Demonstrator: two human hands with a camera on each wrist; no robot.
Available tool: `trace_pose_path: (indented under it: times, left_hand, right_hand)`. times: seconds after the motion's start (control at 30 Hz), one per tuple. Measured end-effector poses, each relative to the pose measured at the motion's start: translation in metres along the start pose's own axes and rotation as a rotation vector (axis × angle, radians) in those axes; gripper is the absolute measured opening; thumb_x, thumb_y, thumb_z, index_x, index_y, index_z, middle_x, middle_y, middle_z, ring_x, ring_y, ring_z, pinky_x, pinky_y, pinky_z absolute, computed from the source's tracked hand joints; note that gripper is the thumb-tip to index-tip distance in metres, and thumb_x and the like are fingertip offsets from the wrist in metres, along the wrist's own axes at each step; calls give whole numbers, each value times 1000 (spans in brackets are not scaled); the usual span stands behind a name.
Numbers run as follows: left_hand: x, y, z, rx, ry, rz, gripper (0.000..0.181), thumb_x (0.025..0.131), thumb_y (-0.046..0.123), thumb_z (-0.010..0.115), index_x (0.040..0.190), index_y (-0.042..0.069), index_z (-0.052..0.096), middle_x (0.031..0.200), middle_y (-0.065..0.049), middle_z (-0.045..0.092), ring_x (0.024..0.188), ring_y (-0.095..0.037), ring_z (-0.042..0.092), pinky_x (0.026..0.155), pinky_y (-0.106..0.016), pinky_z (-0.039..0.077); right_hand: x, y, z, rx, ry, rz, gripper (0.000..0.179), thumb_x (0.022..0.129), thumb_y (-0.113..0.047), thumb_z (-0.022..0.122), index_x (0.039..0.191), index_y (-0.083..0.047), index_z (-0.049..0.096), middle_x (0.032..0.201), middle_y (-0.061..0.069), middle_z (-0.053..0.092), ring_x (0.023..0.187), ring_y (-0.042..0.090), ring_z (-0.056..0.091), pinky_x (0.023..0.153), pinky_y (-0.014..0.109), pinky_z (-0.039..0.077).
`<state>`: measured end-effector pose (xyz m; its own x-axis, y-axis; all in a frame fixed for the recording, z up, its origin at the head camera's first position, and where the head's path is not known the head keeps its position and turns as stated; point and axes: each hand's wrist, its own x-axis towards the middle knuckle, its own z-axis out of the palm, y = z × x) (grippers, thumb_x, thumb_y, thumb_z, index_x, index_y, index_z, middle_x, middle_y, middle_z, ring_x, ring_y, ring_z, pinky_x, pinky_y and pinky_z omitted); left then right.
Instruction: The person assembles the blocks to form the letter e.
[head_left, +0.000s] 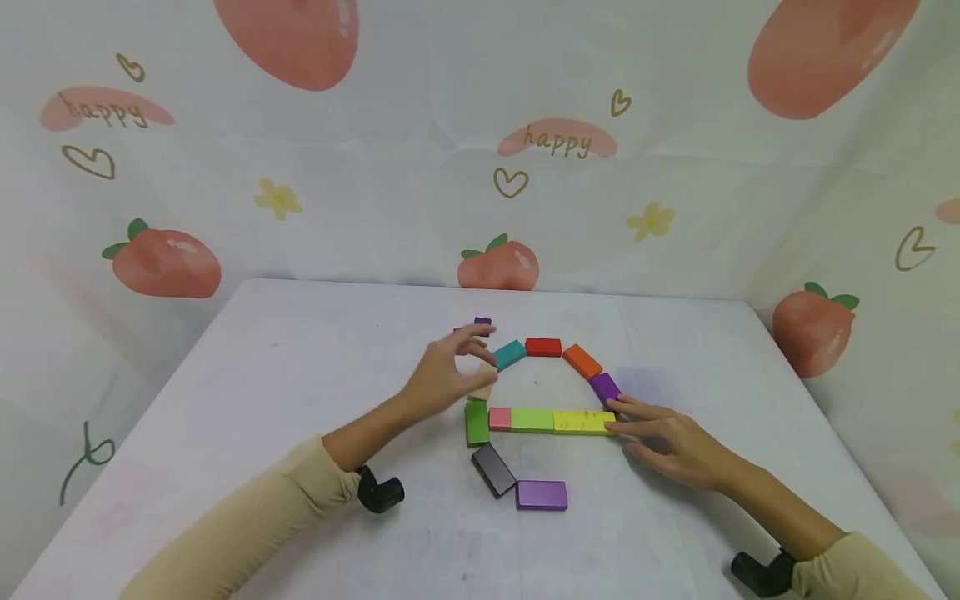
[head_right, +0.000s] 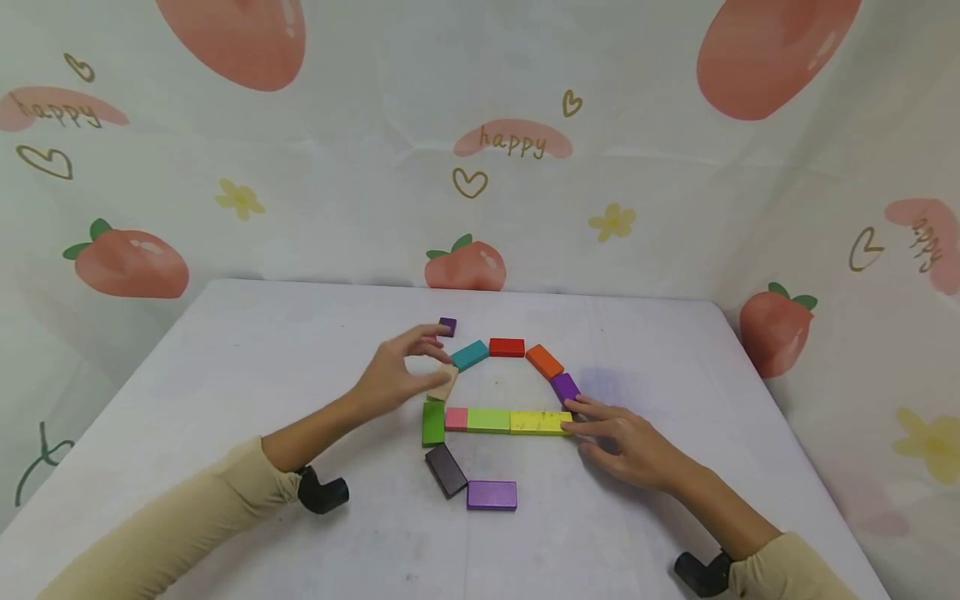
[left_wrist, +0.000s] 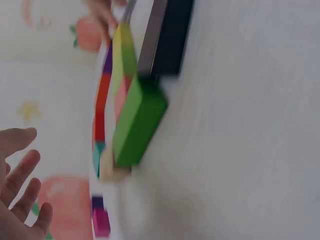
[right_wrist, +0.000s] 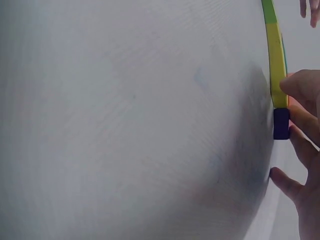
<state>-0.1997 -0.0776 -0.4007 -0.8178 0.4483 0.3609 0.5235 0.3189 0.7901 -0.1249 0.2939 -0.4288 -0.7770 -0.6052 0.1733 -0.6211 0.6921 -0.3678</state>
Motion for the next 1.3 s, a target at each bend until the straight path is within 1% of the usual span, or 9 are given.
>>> trace_pose_path:
  times: [0.07, 0.17, 0.33, 0.53, 0.7, 0.8, 0.93, 1.1, 1.3]
  left_hand:
    - [7, -11, -11, 5, 68, -36, 58, 84, 7, 79, 137, 7, 54, 100, -11, 75, 113, -27, 62, 100, -57, 45]
    - [16, -27, -25, 13, 134, -73, 58, 85, 6, 78, 138, 5, 53, 105, -15, 74, 118, -29, 58, 100, -55, 45]
    - [23, -49, -38, 42, 174, -147, 64, 85, 7, 78, 143, 5, 49, 115, -18, 71, 128, -33, 52, 104, -54, 43]
    - [30, -65, -42, 31, 135, -260, 73, 85, 6, 78, 148, 6, 42, 118, -20, 69, 138, -36, 41, 108, -55, 38]
    - [35, -70, -39, 34, 83, -320, 77, 85, 7, 78, 151, 7, 38, 120, -19, 69, 127, -37, 54, 108, -55, 38]
    - [37, -73, -36, 61, 61, -329, 79, 84, 7, 79, 152, 6, 37, 120, -19, 69, 127, -37, 54, 112, -56, 32]
    - [39, -75, -32, 95, 49, -324, 79, 84, 7, 79, 151, 6, 37, 120, -18, 69, 136, -37, 44, 115, -60, 24]
    - [40, -75, -27, 106, 36, -329, 77, 85, 5, 77, 152, 7, 38, 122, -16, 69, 136, -36, 45, 115, -60, 24]
    - [40, -77, -23, 123, 46, -323, 74, 86, 2, 75, 150, 6, 40, 121, -15, 70, 130, -34, 51, 115, -56, 27]
  right_hand:
    - [0, 0, 0, -6, 2, -1, 37, 85, -9, 75, 121, -16, 74, 143, 8, 56, 132, 37, 50, 95, 56, 48]
    - [-1, 0, 0, -14, 0, -1, 37, 85, -8, 74, 121, -16, 74, 143, 8, 57, 131, 37, 50, 94, 56, 48]
    - [0, 1, 0, -13, 3, -6, 37, 86, -7, 73, 122, -16, 74, 143, 8, 56, 131, 37, 51, 95, 56, 48]
    - [0, 1, 1, -15, 6, -11, 37, 85, -7, 74, 121, -17, 74, 143, 8, 57, 131, 36, 51, 95, 56, 48]
    - [1, 1, 0, -10, 1, -3, 37, 86, -8, 74, 122, -16, 74, 143, 8, 56, 132, 36, 50, 95, 56, 48]
    - [1, 0, 0, -2, -3, 3, 37, 86, -7, 73, 122, -16, 73, 143, 8, 56, 132, 37, 50, 95, 56, 48]
    - [2, 0, 1, 8, -2, 1, 36, 87, -7, 72, 122, -15, 74, 143, 9, 57, 132, 38, 50, 95, 57, 47]
    - [2, 0, 1, 2, 5, -10, 36, 86, -6, 73, 121, -16, 74, 142, 8, 57, 131, 37, 50, 95, 56, 47]
    - [1, 1, 0, -14, 6, -18, 37, 86, -7, 74, 121, -16, 74, 142, 9, 57, 132, 36, 50, 94, 56, 48]
